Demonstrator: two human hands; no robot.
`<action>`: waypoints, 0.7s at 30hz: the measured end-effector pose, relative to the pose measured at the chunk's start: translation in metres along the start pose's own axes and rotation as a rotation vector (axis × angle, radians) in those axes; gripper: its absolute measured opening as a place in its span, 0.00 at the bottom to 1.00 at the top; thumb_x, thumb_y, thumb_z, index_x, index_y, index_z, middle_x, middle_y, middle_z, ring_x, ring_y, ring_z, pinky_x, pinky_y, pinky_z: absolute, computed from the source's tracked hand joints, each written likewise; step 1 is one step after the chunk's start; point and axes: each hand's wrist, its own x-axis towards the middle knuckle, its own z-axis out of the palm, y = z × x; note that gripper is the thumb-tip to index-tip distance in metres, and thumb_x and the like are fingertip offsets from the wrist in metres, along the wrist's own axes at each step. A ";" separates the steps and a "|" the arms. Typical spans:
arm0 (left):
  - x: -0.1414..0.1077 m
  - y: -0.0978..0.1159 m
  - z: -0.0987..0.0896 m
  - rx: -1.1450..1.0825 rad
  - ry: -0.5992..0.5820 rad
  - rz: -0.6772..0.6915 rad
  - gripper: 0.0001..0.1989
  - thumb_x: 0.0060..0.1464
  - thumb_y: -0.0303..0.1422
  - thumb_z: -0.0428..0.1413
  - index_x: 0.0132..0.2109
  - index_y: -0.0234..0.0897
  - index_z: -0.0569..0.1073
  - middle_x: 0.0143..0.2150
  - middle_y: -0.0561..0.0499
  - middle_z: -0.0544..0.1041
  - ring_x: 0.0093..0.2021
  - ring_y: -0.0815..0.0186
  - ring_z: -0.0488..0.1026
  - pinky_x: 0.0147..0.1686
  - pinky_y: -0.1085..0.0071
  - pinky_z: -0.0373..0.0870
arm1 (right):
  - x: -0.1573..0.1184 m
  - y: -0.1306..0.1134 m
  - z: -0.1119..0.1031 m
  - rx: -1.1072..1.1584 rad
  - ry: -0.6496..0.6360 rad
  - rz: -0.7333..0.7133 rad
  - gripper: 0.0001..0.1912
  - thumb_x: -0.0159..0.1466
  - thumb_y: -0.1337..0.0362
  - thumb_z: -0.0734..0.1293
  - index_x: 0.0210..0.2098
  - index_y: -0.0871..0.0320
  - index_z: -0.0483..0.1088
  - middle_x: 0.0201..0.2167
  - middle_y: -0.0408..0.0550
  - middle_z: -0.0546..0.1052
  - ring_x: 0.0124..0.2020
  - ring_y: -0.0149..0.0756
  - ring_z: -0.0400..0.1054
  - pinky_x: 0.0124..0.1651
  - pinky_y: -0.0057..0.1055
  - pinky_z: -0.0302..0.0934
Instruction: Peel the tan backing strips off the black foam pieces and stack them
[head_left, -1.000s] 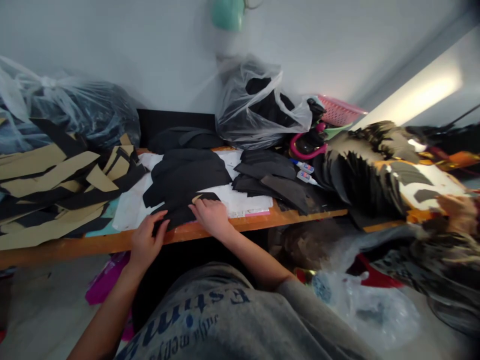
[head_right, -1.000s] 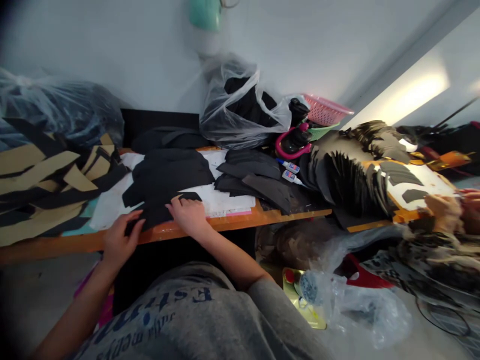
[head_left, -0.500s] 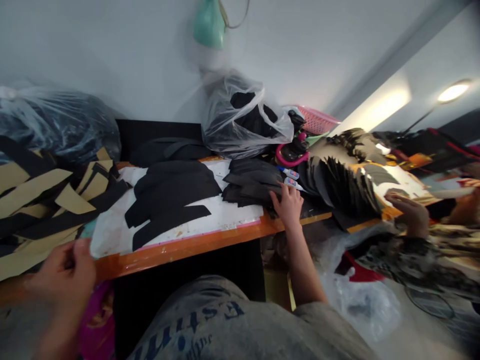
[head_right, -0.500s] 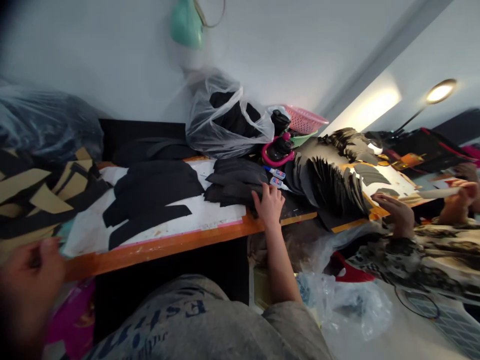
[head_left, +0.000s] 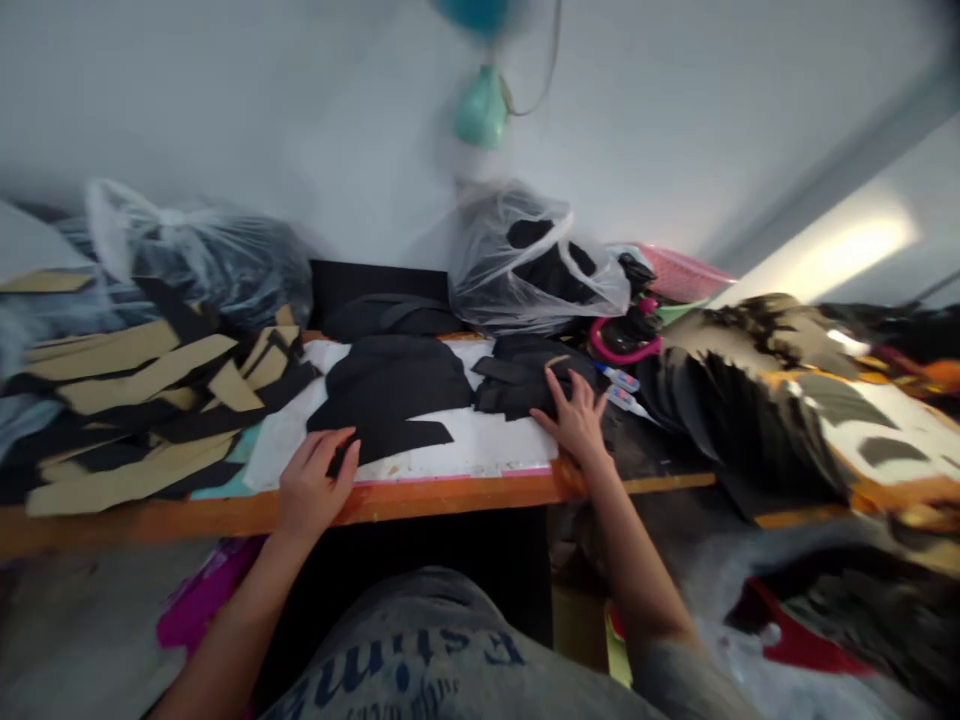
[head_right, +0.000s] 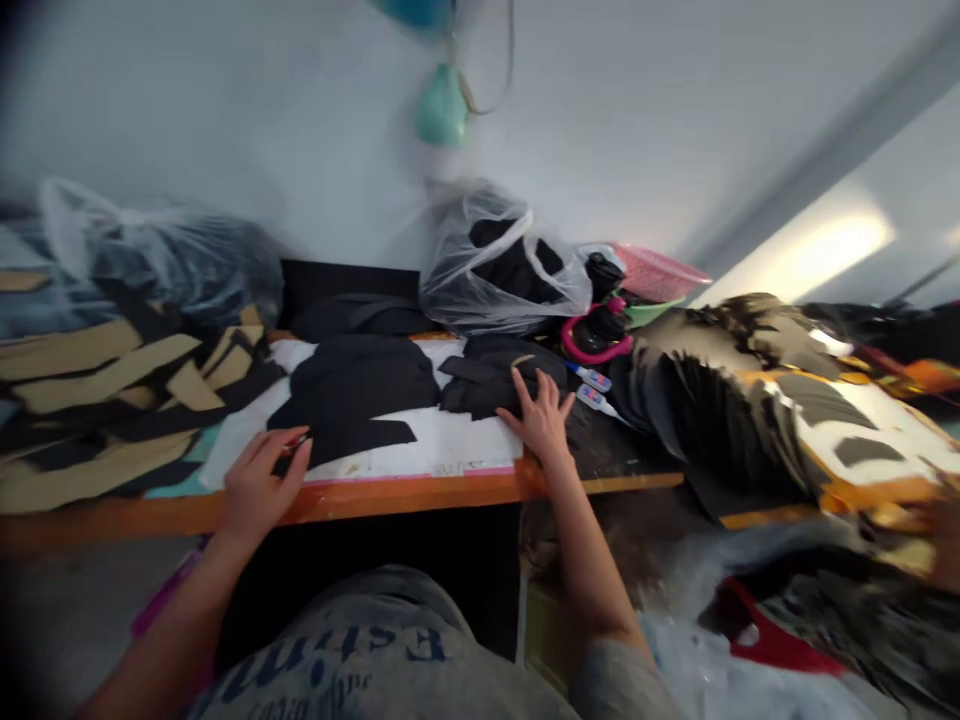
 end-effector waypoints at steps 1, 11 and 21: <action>0.002 -0.014 -0.007 0.080 0.012 -0.044 0.13 0.63 0.36 0.55 0.51 0.35 0.77 0.44 0.43 0.79 0.44 0.60 0.77 0.48 0.64 0.73 | -0.002 -0.004 -0.001 0.041 0.079 -0.010 0.35 0.69 0.46 0.65 0.70 0.53 0.61 0.68 0.67 0.61 0.66 0.63 0.56 0.61 0.70 0.50; 0.013 -0.147 -0.077 0.575 -0.271 -0.092 0.21 0.66 0.38 0.46 0.57 0.33 0.74 0.47 0.36 0.78 0.50 0.48 0.73 0.61 0.47 0.61 | -0.006 -0.166 -0.009 0.802 0.085 -0.278 0.09 0.71 0.62 0.64 0.37 0.55 0.74 0.33 0.51 0.79 0.37 0.41 0.73 0.43 0.36 0.66; 0.017 -0.054 -0.054 0.226 -0.169 -0.288 0.19 0.63 0.38 0.48 0.56 0.36 0.73 0.42 0.44 0.79 0.38 0.58 0.77 0.41 0.65 0.70 | -0.023 -0.290 -0.034 1.230 -0.329 -0.361 0.08 0.68 0.61 0.70 0.43 0.58 0.77 0.41 0.49 0.82 0.38 0.34 0.76 0.44 0.29 0.69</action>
